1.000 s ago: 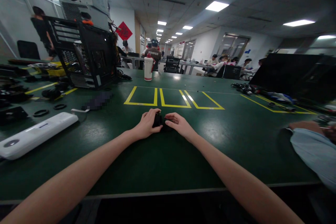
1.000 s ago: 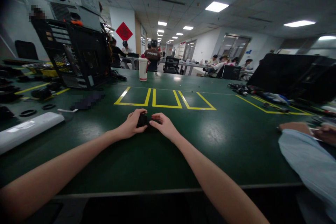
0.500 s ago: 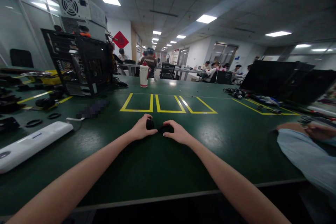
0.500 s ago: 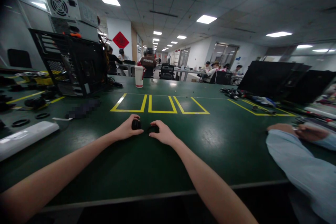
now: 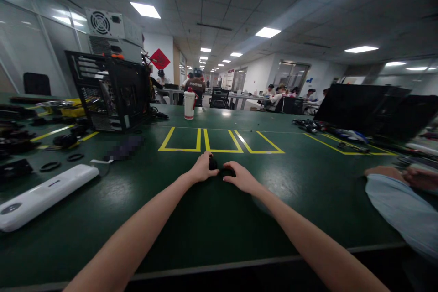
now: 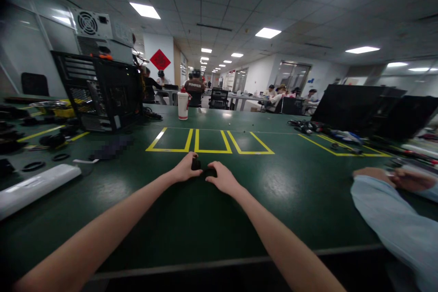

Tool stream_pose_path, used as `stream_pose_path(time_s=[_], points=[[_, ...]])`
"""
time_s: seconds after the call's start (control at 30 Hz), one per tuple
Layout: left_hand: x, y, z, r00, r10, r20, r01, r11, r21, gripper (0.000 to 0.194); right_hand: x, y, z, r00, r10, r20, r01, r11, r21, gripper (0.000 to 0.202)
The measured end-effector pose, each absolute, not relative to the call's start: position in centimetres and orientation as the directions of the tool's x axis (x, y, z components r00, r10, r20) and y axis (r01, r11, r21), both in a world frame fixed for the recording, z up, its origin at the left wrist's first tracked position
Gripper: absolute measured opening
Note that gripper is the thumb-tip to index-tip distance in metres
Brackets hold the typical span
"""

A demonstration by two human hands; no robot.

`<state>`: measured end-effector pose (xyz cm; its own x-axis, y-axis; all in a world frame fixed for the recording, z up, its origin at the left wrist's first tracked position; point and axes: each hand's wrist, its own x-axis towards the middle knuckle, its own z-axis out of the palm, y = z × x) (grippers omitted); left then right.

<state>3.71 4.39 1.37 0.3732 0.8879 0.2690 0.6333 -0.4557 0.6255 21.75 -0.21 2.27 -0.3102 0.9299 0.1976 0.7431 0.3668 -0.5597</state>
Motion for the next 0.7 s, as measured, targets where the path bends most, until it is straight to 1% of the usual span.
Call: stream_pose_path(time_s=[0.13, 0.2, 0.27, 0.33, 0.4, 0.47, 0.53, 0.6, 0.7], points=[[1.8, -1.0, 2.0, 0.561, 0.797, 0.223, 0.482, -0.534, 0.695, 0.061, 20.4, -6.3, 3.6, -0.45, 0.878, 0.161, 0.708, 0.461, -0.535, 0.043], [0.6, -4.5, 2.3, 0.615, 0.768, 0.18, 0.453, -0.531, 0.716, 0.062, 19.6, -9.5, 3.9, -0.48, 0.865, 0.143, 0.679, 0.47, -0.564, 0.038], [-0.6, -8.0, 2.7, 0.631, 0.761, 0.15, 0.45, -0.517, 0.728, 0.061, 18.7, -12.2, 3.8, -0.48, 0.869, 0.122, 0.625, 0.436, -0.648, 0.034], [-1.9, -10.9, 3.1, 0.634, 0.766, 0.104, 0.456, -0.479, 0.75, 0.059, 17.6, -14.2, 3.6, -0.457, 0.881, 0.125, 0.535, 0.384, -0.753, 0.037], [-3.2, -13.3, 3.4, 0.623, 0.78, 0.059, 0.467, -0.432, 0.772, 0.056, 16.3, -15.4, 3.3, -0.439, 0.889, 0.132, 0.416, 0.331, -0.847, 0.038], [-4.4, -14.9, 3.5, 0.608, 0.793, 0.031, 0.481, -0.4, 0.78, 0.057, 14.9, -16.0, 2.9, -0.447, 0.883, 0.142, 0.274, 0.286, -0.918, 0.043], [-5.3, -15.8, 3.1, 0.587, 0.807, 0.067, 0.487, -0.417, 0.767, 0.06, 13.4, -16.3, 2.6, -0.45, 0.877, 0.168, 0.136, 0.253, -0.958, 0.047], [-5.9, -16.3, 2.5, 0.563, 0.813, 0.148, 0.487, -0.471, 0.735, 0.061, 11.8, -16.5, 2.0, -0.41, 0.891, 0.192, 0.031, 0.224, -0.974, 0.049], [-6.6, -16.5, 1.2, 0.53, 0.817, 0.226, 0.521, -0.524, 0.673, 0.052, 9.6, -16.6, 1.2, -0.353, 0.91, 0.218, -0.059, 0.21, -0.976, 0.047]])
